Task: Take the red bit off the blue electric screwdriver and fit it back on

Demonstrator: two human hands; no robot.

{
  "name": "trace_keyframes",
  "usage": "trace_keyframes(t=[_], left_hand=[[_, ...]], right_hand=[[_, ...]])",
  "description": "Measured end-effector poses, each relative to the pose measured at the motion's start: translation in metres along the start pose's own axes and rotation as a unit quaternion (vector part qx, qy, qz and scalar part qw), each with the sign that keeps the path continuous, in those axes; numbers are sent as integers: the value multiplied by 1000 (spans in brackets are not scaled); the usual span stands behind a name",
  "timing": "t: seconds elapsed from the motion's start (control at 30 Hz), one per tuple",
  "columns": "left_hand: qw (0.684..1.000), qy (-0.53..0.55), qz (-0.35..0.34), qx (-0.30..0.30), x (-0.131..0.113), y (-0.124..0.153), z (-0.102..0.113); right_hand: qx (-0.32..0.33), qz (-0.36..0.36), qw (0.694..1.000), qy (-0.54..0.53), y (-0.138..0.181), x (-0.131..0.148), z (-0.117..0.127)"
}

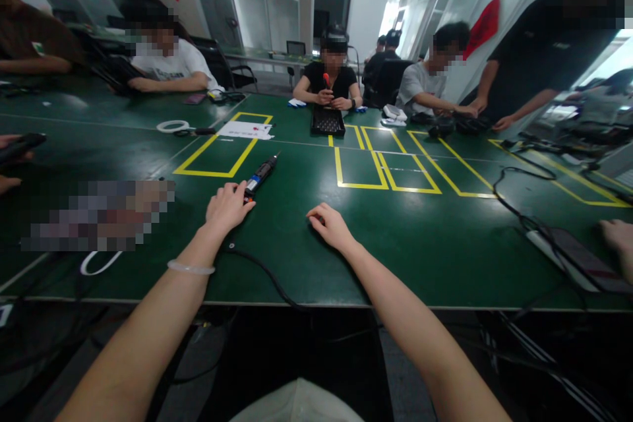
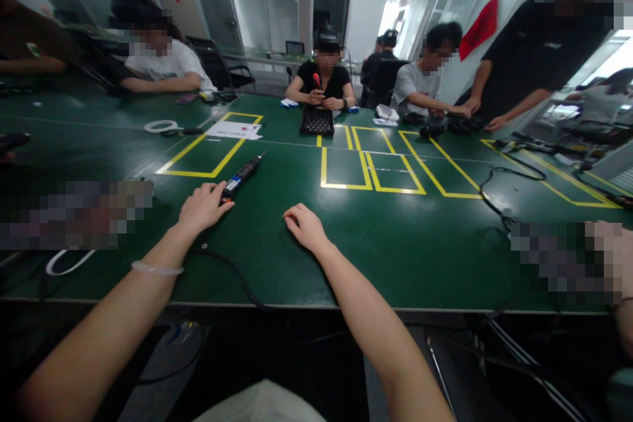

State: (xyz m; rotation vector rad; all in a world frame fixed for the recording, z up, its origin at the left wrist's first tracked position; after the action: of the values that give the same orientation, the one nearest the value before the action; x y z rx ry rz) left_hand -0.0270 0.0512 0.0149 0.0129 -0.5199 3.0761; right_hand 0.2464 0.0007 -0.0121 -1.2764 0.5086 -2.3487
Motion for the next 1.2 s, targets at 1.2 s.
trace_keyframes(t=[1.2], left_hand=[[822,545,-73,146,-134,37,-1]], right_hand=[[18,-94,986,-139,-1,-13,-4]])
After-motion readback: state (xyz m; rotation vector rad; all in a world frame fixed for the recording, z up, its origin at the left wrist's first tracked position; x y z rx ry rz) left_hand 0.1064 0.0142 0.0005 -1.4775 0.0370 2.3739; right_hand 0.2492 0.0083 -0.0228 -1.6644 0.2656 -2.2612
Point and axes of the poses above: each hand's wrist, its own y-axis away from the middle knuckle, its own z-axis out of the back of the hand, x = y × z, the point moved 6 cm from there along -y, towards the middle knuckle, and after that the axes turned 12 degrees about -x, right-handed, at the moved point
